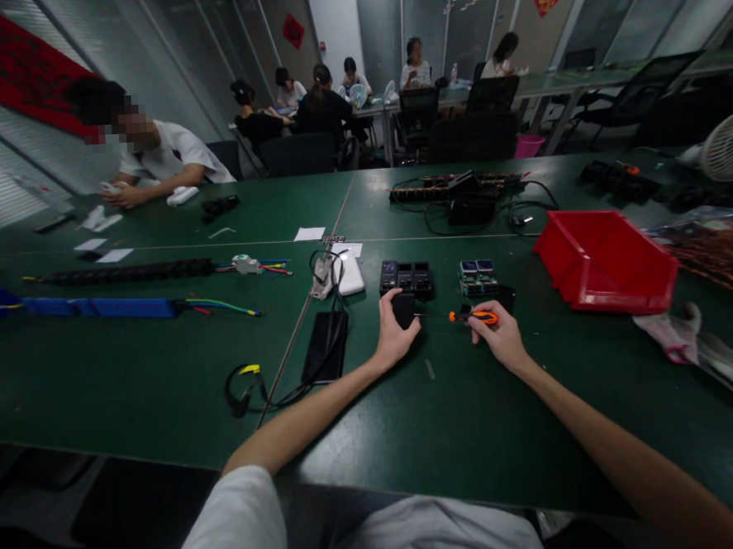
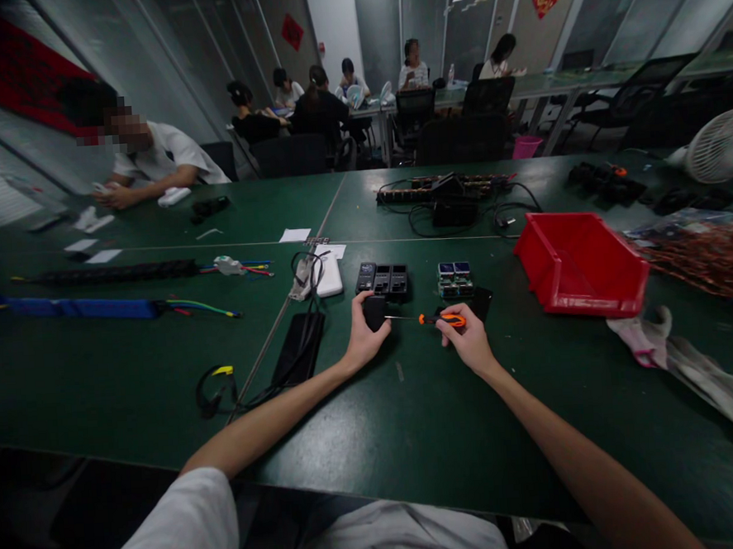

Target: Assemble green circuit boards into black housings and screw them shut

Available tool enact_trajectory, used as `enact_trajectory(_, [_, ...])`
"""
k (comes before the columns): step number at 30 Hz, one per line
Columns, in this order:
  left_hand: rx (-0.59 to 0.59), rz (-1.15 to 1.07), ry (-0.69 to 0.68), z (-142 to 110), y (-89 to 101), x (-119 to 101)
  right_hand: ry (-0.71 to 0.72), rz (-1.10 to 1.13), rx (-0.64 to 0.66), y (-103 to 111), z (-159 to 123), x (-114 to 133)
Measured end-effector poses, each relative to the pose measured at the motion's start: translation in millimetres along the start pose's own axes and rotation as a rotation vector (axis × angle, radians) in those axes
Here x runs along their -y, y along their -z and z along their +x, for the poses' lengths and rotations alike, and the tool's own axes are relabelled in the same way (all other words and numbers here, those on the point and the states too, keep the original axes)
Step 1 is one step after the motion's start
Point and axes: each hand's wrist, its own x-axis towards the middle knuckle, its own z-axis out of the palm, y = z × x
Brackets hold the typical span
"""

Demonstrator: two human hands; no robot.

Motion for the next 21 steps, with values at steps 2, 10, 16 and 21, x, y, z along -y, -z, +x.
enact_trajectory(2, [0.010,0.014,-0.008,0.1,-0.1,1.0,-0.014,0.029,0.005,-0.1,0.7,-2.4])
enact_trajectory(10, [0.021,0.040,-0.022,0.1,0.7,0.2,-0.058,0.077,0.025,0.3,3.2,-10.1])
enact_trajectory(16, [0.029,0.038,-0.019,-0.3,1.3,-0.1,-0.096,0.055,0.036,0.5,2.7,-7.9])
enact_trajectory(21, [0.027,0.032,-0.022,-0.4,1.2,-0.3,-0.088,0.073,0.050,0.4,4.2,-9.7])
